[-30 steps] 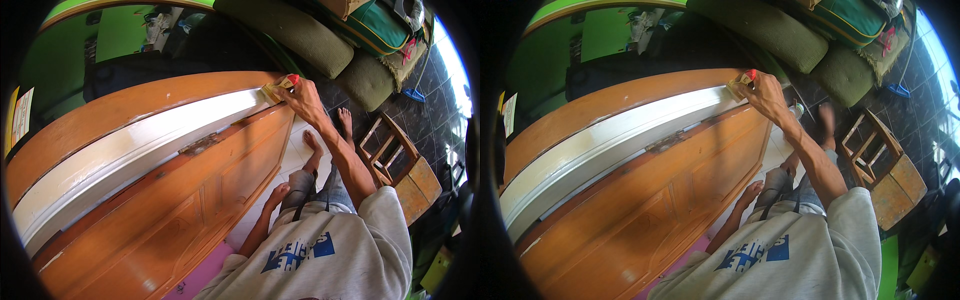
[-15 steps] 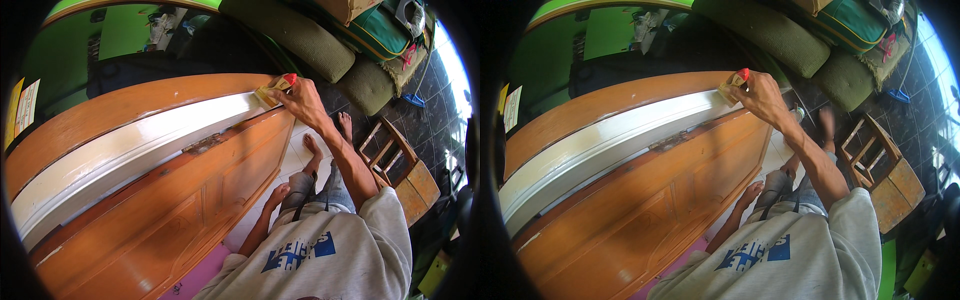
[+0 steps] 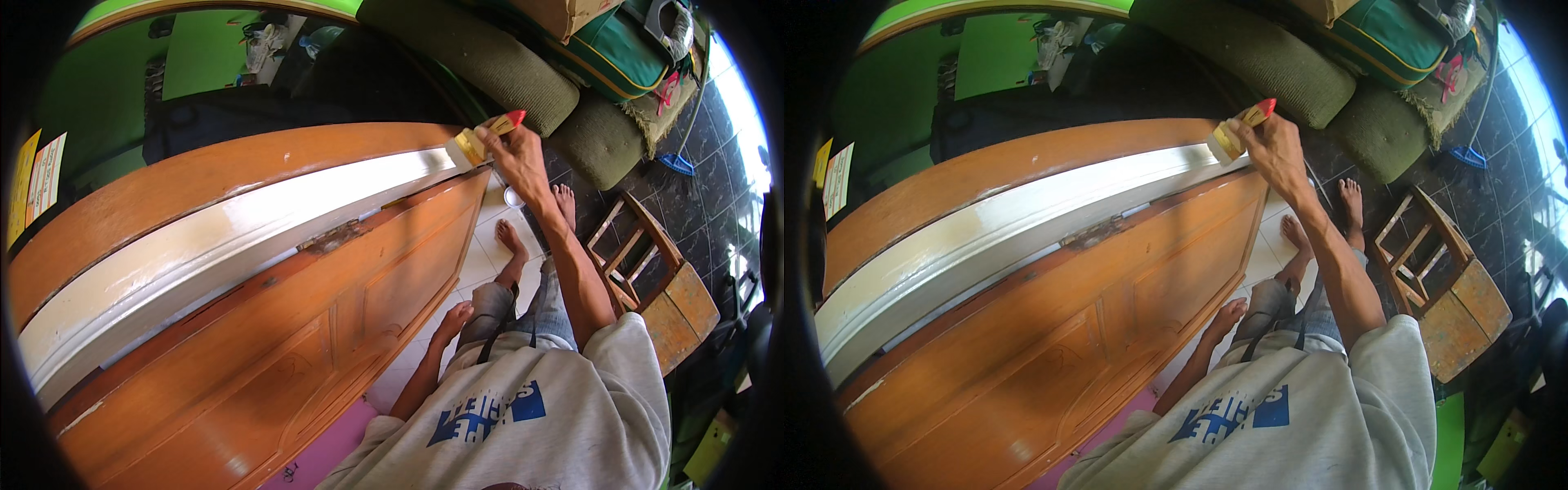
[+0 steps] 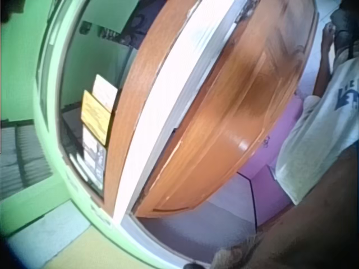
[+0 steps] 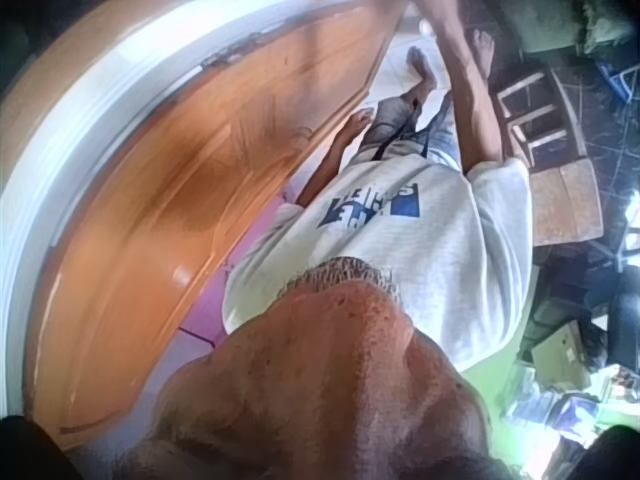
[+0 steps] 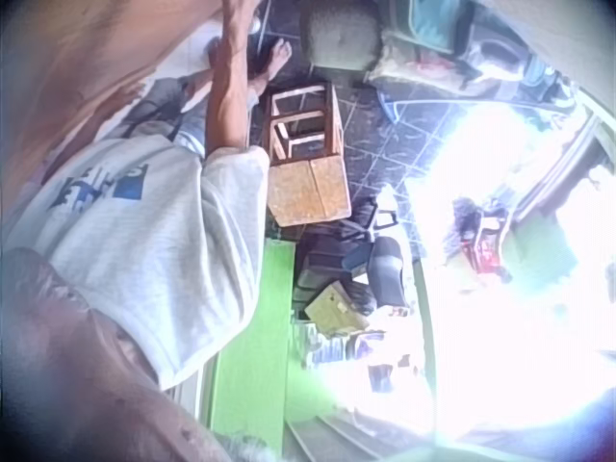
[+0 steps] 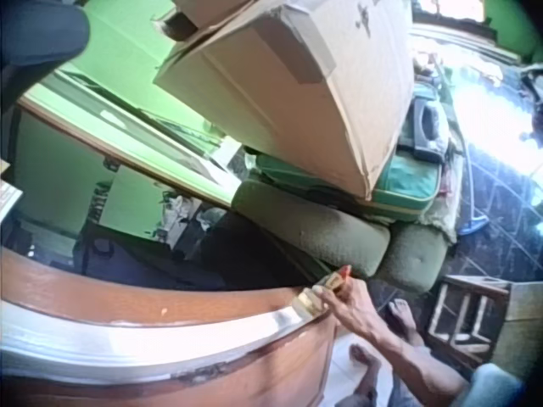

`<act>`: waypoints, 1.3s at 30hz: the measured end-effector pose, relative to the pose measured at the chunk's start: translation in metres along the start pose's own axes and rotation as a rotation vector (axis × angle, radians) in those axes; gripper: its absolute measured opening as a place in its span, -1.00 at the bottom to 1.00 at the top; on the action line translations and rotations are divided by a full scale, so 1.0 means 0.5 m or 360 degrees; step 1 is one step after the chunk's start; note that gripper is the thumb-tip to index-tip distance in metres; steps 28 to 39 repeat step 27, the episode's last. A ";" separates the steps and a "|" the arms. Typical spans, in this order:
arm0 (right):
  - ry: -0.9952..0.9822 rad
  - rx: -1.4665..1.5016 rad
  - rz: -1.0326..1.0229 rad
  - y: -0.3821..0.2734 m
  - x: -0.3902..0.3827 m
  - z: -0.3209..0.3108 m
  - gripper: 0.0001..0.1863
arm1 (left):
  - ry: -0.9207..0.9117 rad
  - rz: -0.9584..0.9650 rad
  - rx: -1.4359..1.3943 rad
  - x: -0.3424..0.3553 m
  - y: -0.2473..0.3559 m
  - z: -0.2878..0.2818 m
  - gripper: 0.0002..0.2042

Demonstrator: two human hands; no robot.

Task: The person paints the white door frame using a paintbrush and a small paint can. They repeatedly dip the brush into the paint and apply it to the vertical and horizontal sections of the frame.

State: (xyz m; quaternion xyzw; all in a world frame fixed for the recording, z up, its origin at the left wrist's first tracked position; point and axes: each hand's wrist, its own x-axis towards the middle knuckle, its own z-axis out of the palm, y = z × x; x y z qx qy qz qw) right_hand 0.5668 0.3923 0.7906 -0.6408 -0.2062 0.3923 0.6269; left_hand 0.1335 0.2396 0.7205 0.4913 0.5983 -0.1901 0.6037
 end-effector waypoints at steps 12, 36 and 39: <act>-0.0288 0.0172 -0.0099 -0.049 -0.018 0.047 -0.54 | -0.0010 -0.0042 -0.0062 -0.004 -0.002 0.001 -0.38; -0.0296 0.0135 -0.0089 -0.047 -0.009 0.052 -0.51 | -0.0036 -0.0050 -0.0045 -0.003 0.001 -0.002 -0.38; -0.0296 0.0135 -0.0089 -0.047 -0.009 0.052 -0.51 | -0.0036 -0.0050 -0.0045 -0.003 0.001 -0.002 -0.38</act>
